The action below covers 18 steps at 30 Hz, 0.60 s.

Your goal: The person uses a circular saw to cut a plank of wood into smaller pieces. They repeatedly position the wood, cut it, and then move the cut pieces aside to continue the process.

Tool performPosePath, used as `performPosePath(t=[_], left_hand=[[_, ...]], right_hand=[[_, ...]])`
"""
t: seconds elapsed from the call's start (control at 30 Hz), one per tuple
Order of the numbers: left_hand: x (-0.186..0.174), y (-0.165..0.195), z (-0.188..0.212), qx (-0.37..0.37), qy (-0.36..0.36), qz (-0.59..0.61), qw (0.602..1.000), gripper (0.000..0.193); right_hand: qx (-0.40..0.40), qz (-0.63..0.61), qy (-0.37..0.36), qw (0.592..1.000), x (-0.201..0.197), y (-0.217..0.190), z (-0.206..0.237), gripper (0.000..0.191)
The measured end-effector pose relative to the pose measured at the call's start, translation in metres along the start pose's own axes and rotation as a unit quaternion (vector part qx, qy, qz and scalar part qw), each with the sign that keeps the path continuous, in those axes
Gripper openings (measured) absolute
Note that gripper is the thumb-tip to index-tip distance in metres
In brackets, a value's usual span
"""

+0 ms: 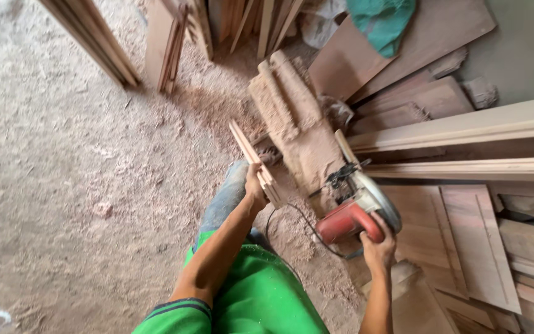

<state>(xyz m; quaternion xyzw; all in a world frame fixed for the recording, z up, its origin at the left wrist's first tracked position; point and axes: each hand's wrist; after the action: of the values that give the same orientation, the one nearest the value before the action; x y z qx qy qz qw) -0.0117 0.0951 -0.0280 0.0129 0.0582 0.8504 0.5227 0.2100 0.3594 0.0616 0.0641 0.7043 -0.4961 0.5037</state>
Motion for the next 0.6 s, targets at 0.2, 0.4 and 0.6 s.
performPosePath(t=[0.2,0.4,0.6], left_hand=[[-0.060,-0.013,0.018,0.322,-0.087,-0.004,0.943,0.045],[-0.114,-0.004,0.039,0.351,-0.179,0.010,0.919,0.075],[-0.141,0.001,0.067,0.414,-0.203,-0.043,0.886,0.077]], right_hand=[[-0.096,0.229,0.053,0.967,-0.020,-0.015,0.049,0.079],[-0.139,0.189,0.178,0.956,-0.008,-0.043,0.122,0.068],[-0.099,0.182,0.168,0.964,0.005,-0.055,0.173,0.059]])
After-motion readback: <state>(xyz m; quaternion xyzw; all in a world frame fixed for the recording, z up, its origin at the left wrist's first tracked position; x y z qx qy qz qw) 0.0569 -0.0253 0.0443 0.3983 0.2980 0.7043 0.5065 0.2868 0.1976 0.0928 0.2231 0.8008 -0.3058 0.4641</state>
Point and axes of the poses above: each hand's wrist, its own z-axis away from the middle knuckle, its own x-axis out of the palm, y = z × x, and after that the axes turned 13 degrees about y, right-handed
